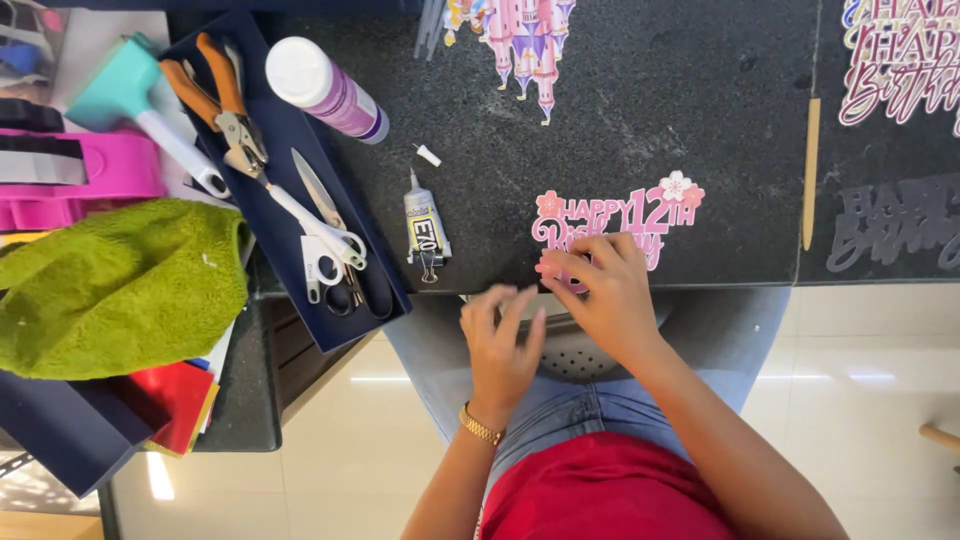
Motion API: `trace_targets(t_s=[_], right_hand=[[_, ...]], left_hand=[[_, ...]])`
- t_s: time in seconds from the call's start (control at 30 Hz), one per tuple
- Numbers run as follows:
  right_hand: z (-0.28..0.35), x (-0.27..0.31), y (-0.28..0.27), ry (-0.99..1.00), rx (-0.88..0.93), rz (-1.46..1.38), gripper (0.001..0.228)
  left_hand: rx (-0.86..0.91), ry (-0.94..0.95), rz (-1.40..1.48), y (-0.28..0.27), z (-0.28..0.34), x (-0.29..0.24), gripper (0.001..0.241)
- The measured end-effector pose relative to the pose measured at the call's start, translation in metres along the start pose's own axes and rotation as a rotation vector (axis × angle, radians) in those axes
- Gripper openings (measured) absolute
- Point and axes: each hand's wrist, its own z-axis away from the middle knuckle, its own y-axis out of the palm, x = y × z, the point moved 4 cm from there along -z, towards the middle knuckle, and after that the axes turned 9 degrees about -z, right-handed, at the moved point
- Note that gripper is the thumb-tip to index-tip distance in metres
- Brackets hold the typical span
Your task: Assembling a personalized cake topper by gluing various paper layers and decorations
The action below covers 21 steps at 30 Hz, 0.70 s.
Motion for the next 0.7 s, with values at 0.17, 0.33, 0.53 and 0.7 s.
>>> trace_targets(t_s=[0.17, 0.33, 0.53, 0.7], right_hand=[[0.005, -0.016, 0.004, 0.13, -0.008, -0.189, 0.022], [0.013, -0.009, -0.015, 0.2, -0.064, -0.364, 0.019], [0.029, 0.033, -0.072, -0.217, -0.301, -0.186, 0.016], [0.06, 0.057, -0.113, -0.494, -0.369, -0.084, 0.01]], left_hand=[[0.605, -0.048, -0.184, 0.012, 0.055, 0.067, 0.022], [1.045, -0.161, -0.555, 0.023, 0.064, 0.109, 0.04], [1.016, 0.017, -0.416, 0.049, 0.076, 0.105, 0.024], [1.21, -0.141, -0.154, 0.048, 0.098, 0.079, 0.028]])
